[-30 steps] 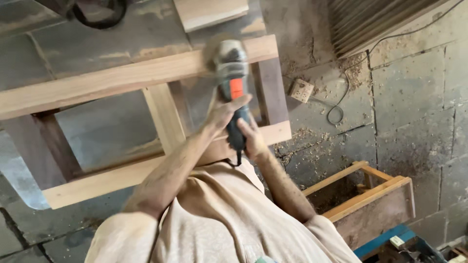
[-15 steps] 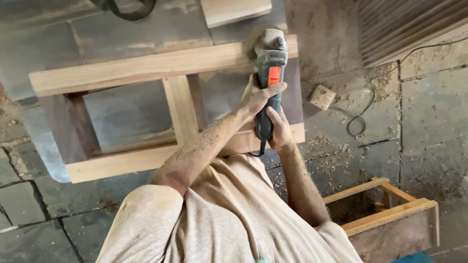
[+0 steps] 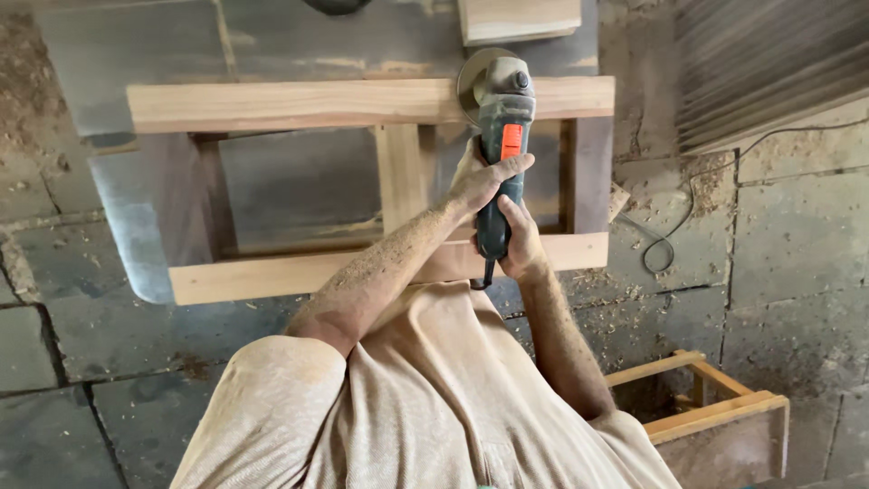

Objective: The person uses an angle grinder with a sanding disc to smooth the surface of a wooden frame resting on a workbench. They move the tool back and forth along the frame's edges and flat surfaces, generating wood dust.

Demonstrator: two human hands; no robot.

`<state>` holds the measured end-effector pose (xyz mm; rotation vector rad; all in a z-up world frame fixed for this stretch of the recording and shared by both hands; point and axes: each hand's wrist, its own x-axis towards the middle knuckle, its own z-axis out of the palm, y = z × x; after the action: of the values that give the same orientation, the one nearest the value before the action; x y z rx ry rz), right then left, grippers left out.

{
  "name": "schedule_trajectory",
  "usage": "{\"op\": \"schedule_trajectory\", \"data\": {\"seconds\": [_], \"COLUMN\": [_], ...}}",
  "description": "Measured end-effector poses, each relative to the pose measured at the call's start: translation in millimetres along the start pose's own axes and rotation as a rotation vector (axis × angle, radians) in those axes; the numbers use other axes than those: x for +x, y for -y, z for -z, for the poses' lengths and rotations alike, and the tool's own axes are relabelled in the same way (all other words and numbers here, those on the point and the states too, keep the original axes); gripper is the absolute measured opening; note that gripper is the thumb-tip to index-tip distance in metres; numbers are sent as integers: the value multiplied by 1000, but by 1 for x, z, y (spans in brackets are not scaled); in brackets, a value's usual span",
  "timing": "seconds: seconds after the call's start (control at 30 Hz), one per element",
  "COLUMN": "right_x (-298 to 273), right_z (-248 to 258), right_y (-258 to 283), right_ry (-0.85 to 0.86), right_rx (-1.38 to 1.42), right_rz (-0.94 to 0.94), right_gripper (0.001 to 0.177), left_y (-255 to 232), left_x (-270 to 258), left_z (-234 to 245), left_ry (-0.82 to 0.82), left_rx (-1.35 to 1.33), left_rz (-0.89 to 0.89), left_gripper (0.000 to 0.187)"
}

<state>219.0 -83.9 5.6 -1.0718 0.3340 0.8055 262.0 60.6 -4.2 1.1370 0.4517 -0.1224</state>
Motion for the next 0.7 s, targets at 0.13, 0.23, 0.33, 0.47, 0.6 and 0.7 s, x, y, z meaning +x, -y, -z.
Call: {"op": "schedule_trajectory", "data": {"seconds": [0.13, 0.23, 0.33, 0.47, 0.6, 0.7], "right_x": [4, 8, 9, 8, 13, 16], "right_z": [-18, -29, -40, -56, -71, -80], "right_y": [-10, -14, -21, -26, -30, -36], "right_ry": [22, 43, 33, 47, 68, 92], "right_rx": [-4, 6, -20, -58, -89, -103], "right_rz": [-5, -5, -30, -49, -75, -78], "right_gripper": [38, 37, 38, 40, 39, 40], "left_y": [-5, -5, -3, -1, -1, -4], "left_x": [-5, -7, -9, -11, -17, -25], "left_z": [20, 32, 45, 61, 79, 89], "left_ry": [-29, -38, -50, -27, 3, -66], "left_rx": [-13, -19, -60, -163, -198, -205], "left_rz": [16, -2, 7, -52, -99, -58], "left_gripper": [81, 80, 81, 79, 72, 72]}}
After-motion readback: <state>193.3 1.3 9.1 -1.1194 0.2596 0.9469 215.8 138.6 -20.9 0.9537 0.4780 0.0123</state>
